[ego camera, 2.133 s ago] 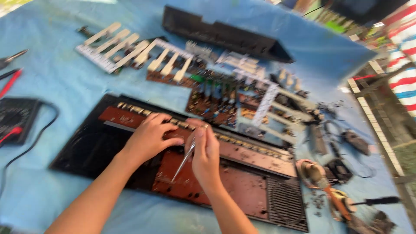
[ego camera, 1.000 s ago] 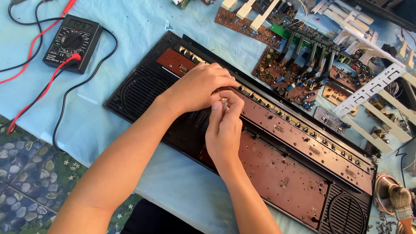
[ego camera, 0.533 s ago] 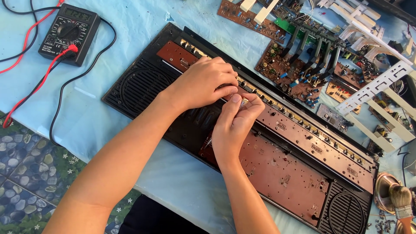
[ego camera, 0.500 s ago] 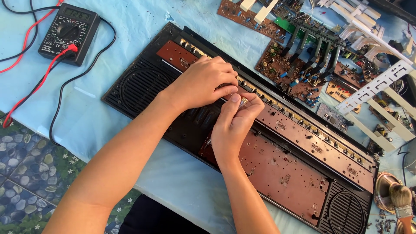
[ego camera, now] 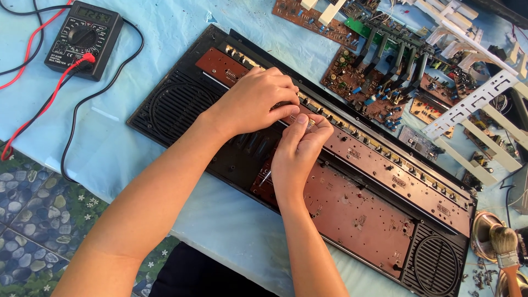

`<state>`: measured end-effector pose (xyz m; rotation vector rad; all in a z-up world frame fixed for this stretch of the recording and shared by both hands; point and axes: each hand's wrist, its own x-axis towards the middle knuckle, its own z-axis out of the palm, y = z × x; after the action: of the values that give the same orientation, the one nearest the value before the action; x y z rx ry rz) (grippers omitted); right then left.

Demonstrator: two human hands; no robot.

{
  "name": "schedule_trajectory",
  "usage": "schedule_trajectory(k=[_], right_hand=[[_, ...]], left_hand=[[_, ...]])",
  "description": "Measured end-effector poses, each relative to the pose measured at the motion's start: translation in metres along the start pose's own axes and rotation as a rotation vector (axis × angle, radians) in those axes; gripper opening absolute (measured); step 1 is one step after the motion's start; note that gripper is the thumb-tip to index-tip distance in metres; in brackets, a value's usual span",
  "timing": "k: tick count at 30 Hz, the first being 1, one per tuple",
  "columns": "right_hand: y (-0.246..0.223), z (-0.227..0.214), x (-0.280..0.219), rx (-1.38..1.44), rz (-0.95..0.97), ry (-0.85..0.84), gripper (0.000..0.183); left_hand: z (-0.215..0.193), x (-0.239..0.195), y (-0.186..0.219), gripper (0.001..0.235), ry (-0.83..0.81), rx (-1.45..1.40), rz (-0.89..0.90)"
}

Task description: The person uses a screwdriver to remove screws from the back panel of a disassembled electronic device. They then use their fingers to lift and detach a circuit board from the device's chassis.

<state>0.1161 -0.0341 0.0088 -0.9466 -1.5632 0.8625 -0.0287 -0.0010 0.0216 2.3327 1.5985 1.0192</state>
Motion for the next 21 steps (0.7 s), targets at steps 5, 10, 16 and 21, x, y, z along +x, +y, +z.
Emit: schedule_trajectory(k=[5, 10, 16, 21], right_hand=[[0.008, 0.001, 0.001, -0.049, -0.008, 0.010, 0.014], [0.007, 0.000, 0.000, -0.068, -0.009, 0.040, 0.013], [0.010, 0.003, 0.000, -0.078, -0.008, 0.053, 0.014], [0.005, 0.003, 0.000, -0.064, 0.015, 0.045, 0.015]], left_hand=[[-0.001, -0.001, 0.003, 0.019, 0.010, 0.022, 0.007], [-0.002, -0.001, 0.003, 0.017, 0.013, 0.018, -0.003], [0.000, -0.001, 0.003, 0.017, 0.006, 0.005, -0.016], [-0.002, 0.000, 0.003, 0.016, -0.005, 0.010, -0.024]])
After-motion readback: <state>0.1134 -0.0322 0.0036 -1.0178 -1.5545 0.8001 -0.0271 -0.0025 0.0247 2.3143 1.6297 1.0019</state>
